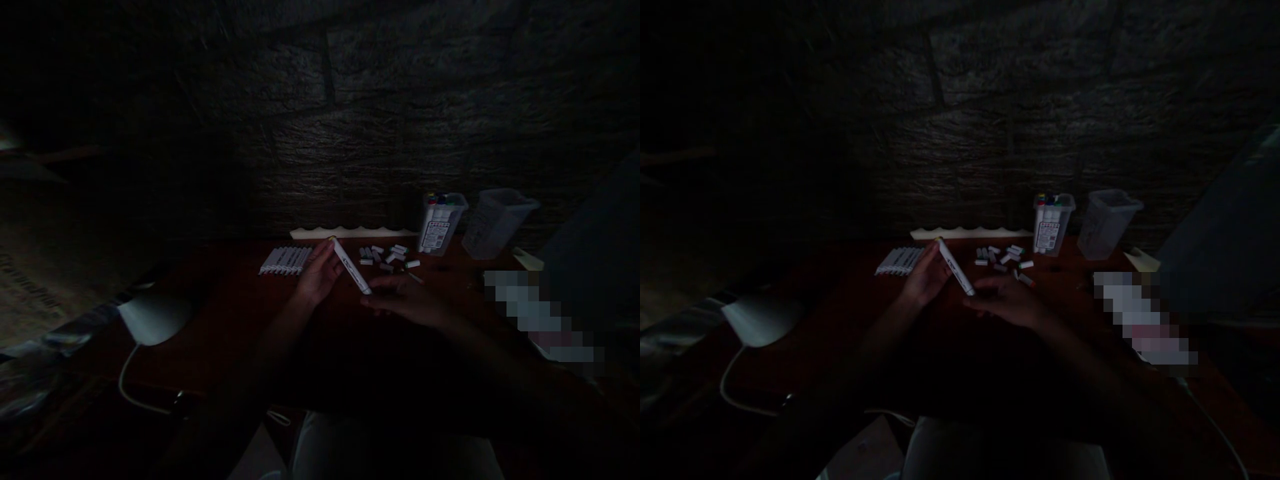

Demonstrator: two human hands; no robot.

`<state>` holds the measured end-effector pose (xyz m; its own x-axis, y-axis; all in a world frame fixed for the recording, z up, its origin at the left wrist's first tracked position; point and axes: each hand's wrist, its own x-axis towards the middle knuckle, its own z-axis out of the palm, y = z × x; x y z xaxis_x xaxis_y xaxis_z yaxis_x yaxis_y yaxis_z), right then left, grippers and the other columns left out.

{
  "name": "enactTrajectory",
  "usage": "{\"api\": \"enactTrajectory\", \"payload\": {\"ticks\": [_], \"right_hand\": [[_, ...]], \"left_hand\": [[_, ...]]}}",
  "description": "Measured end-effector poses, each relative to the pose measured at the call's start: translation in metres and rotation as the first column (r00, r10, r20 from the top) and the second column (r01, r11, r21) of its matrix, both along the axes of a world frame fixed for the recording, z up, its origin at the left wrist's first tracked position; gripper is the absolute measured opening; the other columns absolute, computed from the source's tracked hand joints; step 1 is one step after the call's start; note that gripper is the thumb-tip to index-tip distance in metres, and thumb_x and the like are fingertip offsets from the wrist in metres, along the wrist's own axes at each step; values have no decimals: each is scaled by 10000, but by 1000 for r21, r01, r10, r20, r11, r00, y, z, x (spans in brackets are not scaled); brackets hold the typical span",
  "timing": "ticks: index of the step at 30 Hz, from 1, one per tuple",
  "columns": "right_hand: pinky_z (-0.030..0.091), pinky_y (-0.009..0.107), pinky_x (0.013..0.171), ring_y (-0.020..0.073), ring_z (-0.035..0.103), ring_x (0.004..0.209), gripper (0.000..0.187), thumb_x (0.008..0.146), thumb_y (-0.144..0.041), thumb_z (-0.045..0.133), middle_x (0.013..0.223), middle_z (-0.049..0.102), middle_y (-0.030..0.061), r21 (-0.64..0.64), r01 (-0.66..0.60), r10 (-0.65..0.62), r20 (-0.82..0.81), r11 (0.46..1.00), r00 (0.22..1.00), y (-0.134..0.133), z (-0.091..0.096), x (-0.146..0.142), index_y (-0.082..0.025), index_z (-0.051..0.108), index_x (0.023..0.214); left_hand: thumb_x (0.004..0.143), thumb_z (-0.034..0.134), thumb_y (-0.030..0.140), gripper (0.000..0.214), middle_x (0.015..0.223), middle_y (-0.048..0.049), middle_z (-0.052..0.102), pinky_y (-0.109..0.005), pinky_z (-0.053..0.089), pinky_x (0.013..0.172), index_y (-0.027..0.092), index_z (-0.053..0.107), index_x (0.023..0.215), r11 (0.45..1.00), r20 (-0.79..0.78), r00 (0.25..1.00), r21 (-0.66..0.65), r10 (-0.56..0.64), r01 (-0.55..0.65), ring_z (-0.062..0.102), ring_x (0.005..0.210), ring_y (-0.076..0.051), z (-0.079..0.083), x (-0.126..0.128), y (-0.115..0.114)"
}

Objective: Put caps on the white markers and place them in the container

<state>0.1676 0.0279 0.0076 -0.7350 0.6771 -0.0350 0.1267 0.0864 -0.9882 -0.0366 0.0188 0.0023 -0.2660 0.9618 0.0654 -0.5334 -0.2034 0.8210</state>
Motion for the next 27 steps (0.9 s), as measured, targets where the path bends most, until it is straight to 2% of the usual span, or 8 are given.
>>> {"api": "enactTrajectory", "payload": {"ticks": [7,17,21,27], "right_hand": [[478,216,534,120,638,608,293,744,-416,722,719,701,14,-42,-56,57,28,998,998,-1,-2,0,-184,710,922],[479,205,540,119,648,629,290,761,-419,713,749,723,19,4,-132,132,33,991,991,-2,2,3,-201,730,951],[475,210,544,119,643,623,284,758,-409,715,742,724,20,36,-160,158,63,986,985,-2,9,6,-200,741,948],[501,241,614,124,646,668,342,738,-425,727,815,734,26,-20,-129,130,92,991,987,4,14,13,-203,746,999]], "left_hand": [[761,725,241,108,855,23,700,-230,495,699,206,673,849,998,36,998,31,-53,52,638,755,-102,1,4,-3],[808,684,304,109,881,-10,703,-286,520,744,202,672,845,1000,-36,999,-3,-4,4,651,817,-149,2,2,-6],[832,656,348,141,886,-7,686,-297,506,751,210,659,859,999,-68,997,22,-40,41,646,824,-147,4,1,-7],[688,789,305,211,732,44,639,-233,483,644,193,635,779,991,105,986,56,-130,125,607,664,-93,6,3,-6]]}}
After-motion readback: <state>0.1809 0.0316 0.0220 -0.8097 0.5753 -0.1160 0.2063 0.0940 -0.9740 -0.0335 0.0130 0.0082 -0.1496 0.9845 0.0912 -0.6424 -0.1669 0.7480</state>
